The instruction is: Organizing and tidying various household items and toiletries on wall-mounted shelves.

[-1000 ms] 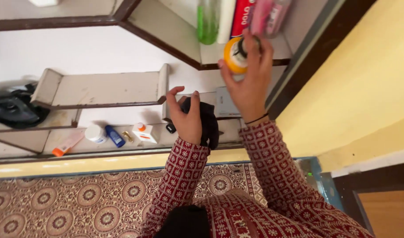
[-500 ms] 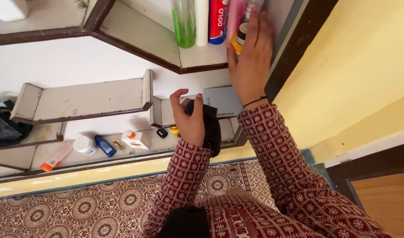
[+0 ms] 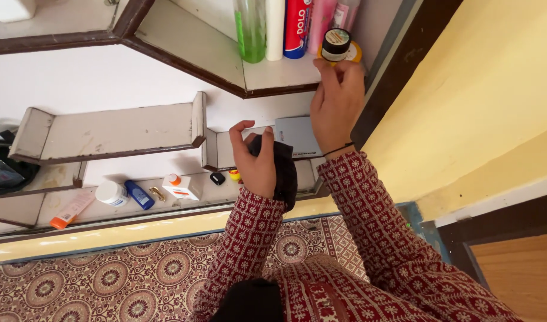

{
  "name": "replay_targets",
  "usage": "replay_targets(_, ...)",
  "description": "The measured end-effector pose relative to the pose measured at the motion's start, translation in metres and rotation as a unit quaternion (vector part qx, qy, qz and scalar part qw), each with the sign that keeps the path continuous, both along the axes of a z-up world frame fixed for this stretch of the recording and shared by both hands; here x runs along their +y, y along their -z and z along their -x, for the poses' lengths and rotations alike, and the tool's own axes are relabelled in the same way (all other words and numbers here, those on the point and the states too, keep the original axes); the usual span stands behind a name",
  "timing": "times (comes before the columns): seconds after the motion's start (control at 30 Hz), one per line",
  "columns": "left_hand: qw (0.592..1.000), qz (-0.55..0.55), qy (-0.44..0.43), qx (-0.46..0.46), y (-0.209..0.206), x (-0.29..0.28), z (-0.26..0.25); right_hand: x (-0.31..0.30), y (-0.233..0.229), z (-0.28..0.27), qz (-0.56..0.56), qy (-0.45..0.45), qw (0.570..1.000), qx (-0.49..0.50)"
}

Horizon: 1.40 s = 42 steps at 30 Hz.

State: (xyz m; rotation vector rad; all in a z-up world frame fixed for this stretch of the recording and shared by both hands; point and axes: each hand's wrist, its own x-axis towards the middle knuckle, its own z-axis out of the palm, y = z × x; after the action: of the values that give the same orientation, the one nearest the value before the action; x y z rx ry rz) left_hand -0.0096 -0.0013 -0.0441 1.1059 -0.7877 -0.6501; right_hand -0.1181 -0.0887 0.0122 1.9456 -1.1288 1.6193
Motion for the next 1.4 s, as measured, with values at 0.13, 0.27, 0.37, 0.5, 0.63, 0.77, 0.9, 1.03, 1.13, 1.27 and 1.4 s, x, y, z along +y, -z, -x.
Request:
replay_targets(0.13,1.0,-0.016,-0.004,-0.005,0.0,0.0,-0.001,-0.001,0.004,0.0,-0.011,0.047,0.999,0.01)
replay_targets(0.27,1.0,-0.011,-0.009,-0.004,0.003,0.0,-0.002,-0.002,0.007,0.001,-0.016,0.067,0.998,0.007)
replay_targets(0.37,1.0,-0.008,-0.011,0.001,0.006,-0.001,-0.003,-0.003,0.006,0.001,-0.022,0.059,0.998,0.0)
replay_targets(0.5,0.999,-0.021,-0.024,-0.015,0.007,0.0,-0.005,-0.003,0.003,0.002,-0.019,0.051,0.998,0.001)
replay_targets(0.63,0.999,-0.017,-0.034,-0.015,0.01,0.0,-0.004,-0.009,0.005,0.003,-0.02,0.088,0.995,0.033)
replay_targets(0.77,0.999,-0.006,-0.039,-0.013,0.011,0.001,-0.006,-0.013,0.012,0.001,-0.042,0.106,0.993,0.039)
replay_targets(0.9,0.999,-0.008,-0.042,-0.02,0.017,0.006,-0.017,-0.002,0.011,-0.014,-0.038,0.035,0.999,0.012)
replay_targets(1.03,0.994,-0.045,-0.104,-0.007,0.045,0.006,-0.038,0.006,0.044,-0.045,0.028,-0.172,0.984,-0.032)
replay_targets(1.13,0.983,-0.097,-0.154,0.024,0.055,0.017,-0.059,0.02,0.065,-0.07,0.036,-0.304,0.951,0.035)
replay_targets(1.27,0.955,-0.171,-0.23,0.078,0.099,0.027,-0.113,0.032,0.113,-0.109,-0.04,-0.446,0.889,0.093)
replay_targets(1.4,0.917,-0.189,-0.333,0.107,0.149,0.061,-0.153,0.071,0.134,-0.14,-0.164,-0.518,0.833,0.105)
